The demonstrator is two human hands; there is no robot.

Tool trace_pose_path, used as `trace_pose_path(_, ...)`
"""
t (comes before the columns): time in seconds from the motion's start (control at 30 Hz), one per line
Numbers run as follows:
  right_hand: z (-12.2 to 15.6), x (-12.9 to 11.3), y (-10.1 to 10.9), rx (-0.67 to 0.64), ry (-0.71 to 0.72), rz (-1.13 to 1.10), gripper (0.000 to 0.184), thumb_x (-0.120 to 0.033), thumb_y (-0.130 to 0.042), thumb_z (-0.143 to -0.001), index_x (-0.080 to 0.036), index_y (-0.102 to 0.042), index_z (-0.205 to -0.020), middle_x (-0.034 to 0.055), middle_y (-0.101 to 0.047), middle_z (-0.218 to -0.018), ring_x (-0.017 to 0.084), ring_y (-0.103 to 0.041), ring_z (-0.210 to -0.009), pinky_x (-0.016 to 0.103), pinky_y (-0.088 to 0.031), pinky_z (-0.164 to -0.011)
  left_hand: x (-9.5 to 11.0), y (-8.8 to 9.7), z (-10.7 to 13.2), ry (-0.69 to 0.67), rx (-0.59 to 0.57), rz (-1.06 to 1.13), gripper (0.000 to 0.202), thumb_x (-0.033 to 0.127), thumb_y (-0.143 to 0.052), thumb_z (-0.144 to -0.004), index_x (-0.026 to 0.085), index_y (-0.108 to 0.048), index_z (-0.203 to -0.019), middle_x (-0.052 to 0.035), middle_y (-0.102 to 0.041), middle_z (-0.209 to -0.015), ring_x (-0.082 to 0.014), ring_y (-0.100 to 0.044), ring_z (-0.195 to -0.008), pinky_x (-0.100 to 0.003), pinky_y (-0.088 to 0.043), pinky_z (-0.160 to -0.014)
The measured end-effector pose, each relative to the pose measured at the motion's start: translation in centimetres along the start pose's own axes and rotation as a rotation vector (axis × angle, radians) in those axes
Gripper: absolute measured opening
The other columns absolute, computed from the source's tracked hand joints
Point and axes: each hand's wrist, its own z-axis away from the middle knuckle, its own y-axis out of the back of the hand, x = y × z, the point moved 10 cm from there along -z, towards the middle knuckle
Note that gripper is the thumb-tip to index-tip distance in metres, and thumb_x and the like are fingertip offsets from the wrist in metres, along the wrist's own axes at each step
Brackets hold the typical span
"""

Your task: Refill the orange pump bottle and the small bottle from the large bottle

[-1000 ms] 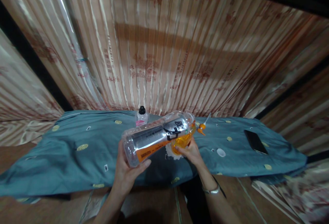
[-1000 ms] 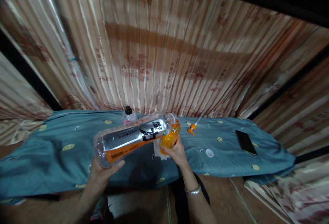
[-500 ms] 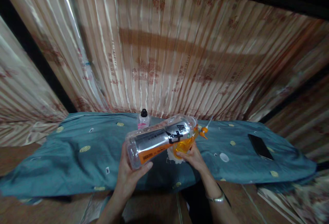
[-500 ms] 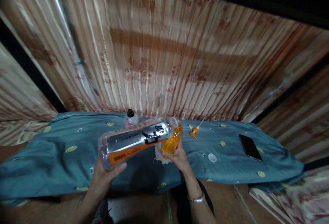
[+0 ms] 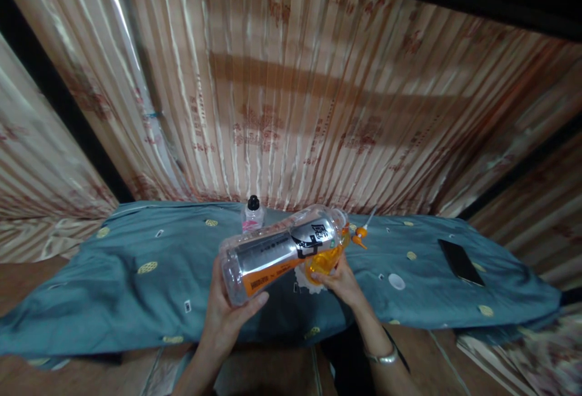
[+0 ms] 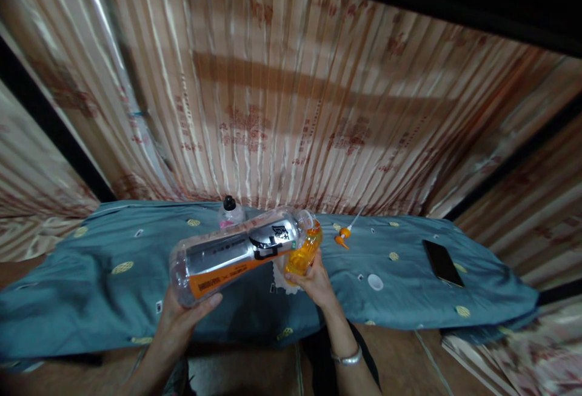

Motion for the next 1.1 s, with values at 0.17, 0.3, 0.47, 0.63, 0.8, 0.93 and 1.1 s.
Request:
trace_pose_path(0.17,0.0,0.2,0.0,0.010,-0.025,0.022,0.084,-0.041,-0.087,-0.059,-0.024,-0.046,-0.131,0.0059,-0.075,-0.106,0.034,-0.072,-0.101,0.053,-0.055,-0.096,0.6,0.1,0.2,-0.035,0.055,0.029,0.097,0.042,-0.092,-0.053,0.020,-0.053,-0.139,-0.0111,-0.069,-0.131,-0.0339,-0.065,-0.122,-0.045,-0.050,-0.106)
trace_pose_path(0.3,0.1,0.0,-0.2,0.004,-0.010,0.010,0.087,-0.042,-0.088,-0.059,-0.024,-0.045,-0.132,0.0063,-0.074,-0.106,0.036,-0.071,-0.104,0.055,-0.054,-0.097,0.5,0.0,0.3,-0.028,0.071,0.009,0.095,0.045,-0.092,-0.052,0.020,-0.055,-0.136,-0.0105,-0.069,-0.129,-0.0333,-0.066,-0.119,-0.043,-0.051,-0.104)
trace_pose_path(0.47,0.0,0.0,-0.1,0.016,-0.016,0.005,0.086,-0.041,-0.088,-0.058,-0.024,-0.044,-0.131,0.0067,-0.074,-0.110,0.037,-0.070,-0.107,0.057,-0.052,-0.100,0.3,0.1,0.2,-0.029,0.070,0.019,0.094,0.043,-0.091,-0.053,0.021,-0.054,-0.136,-0.0098,-0.068,-0.129,-0.0333,-0.064,-0.120,-0.045,-0.049,-0.105)
trace_pose_path(0.63,0.0,0.0,-0.1,0.017,-0.033,0.006,0.090,-0.040,-0.089,-0.057,-0.023,-0.043,-0.132,0.0074,-0.074,-0.110,0.038,-0.070,-0.107,0.057,-0.052,-0.101,0.6,-0.2,0.3,-0.036,0.049,0.036,0.091,0.042,-0.091,-0.053,0.021,-0.055,-0.134,-0.0078,-0.071,-0.121,-0.0297,-0.066,-0.112,-0.041,-0.052,-0.100)
trace_pose_path(0.8,0.1,-0.1,-0.1,0.016,-0.048,-0.008,0.092,-0.042,-0.090,-0.056,-0.022,-0.043,-0.133,0.0073,-0.074,-0.108,0.038,-0.069,-0.108,0.057,-0.050,-0.102,0.1,0.0,0.3,-0.016,0.061,0.039,0.096,0.043,-0.092,-0.052,0.022,-0.053,-0.137,-0.0082,-0.070,-0.124,-0.0310,-0.066,-0.115,-0.042,-0.051,-0.101)
trace_pose_path(0.93,0.1,-0.6,-0.3,0.004,-0.040,-0.045,0.090,-0.042,-0.090,-0.057,-0.022,-0.044,-0.132,0.0074,-0.074,-0.107,0.038,-0.070,-0.106,0.055,-0.052,-0.101,-0.1,0.1,0.2,-0.019,0.056,0.028,0.097,0.045,-0.091,-0.053,0.020,-0.052,-0.138,-0.0097,-0.069,-0.126,-0.0320,-0.065,-0.117,-0.044,-0.048,-0.106)
trace_pose_path(1.1,0.3,-0.9,-0.4,0.008,-0.040,-0.054,0.088,-0.040,-0.089,-0.057,-0.024,-0.044,-0.131,0.0066,-0.075,-0.107,0.036,-0.072,-0.102,0.054,-0.055,-0.097,0.6,-0.1,0.3,-0.027,0.070,0.026,0.095,0.044,-0.091,-0.053,0.020,-0.053,-0.137,-0.0098,-0.069,-0.130,-0.0325,-0.064,-0.121,-0.043,-0.049,-0.106)
